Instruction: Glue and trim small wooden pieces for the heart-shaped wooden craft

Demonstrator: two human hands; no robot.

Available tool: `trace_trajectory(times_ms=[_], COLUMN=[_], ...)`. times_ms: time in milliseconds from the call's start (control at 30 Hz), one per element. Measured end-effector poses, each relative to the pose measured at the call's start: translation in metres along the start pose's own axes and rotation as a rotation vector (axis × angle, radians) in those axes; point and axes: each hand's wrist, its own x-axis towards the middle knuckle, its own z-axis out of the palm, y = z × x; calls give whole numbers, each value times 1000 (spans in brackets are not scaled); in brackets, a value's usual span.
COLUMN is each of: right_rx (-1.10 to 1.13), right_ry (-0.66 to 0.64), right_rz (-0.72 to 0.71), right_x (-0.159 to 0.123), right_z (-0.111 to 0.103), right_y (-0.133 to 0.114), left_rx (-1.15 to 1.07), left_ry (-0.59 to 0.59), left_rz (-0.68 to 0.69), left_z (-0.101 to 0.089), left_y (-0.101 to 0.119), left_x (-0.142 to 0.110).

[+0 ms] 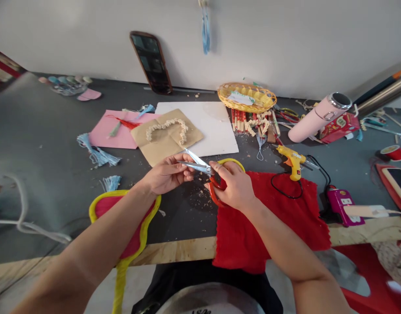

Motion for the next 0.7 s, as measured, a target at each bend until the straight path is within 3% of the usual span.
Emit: trace_trajectory(times_ms=[400, 700], right_rx=[-53, -103], right_ry=[-3, 7], right_rz=[-15, -21], right_x=[-2, -2], right_z=[3, 4], right_y=[-1, -3], left_rx=[15, 42], left_ry=[-14, 68], left_rz=[8, 15], left_z=[0, 0], left_y=[-2, -2], left_x=[2, 3])
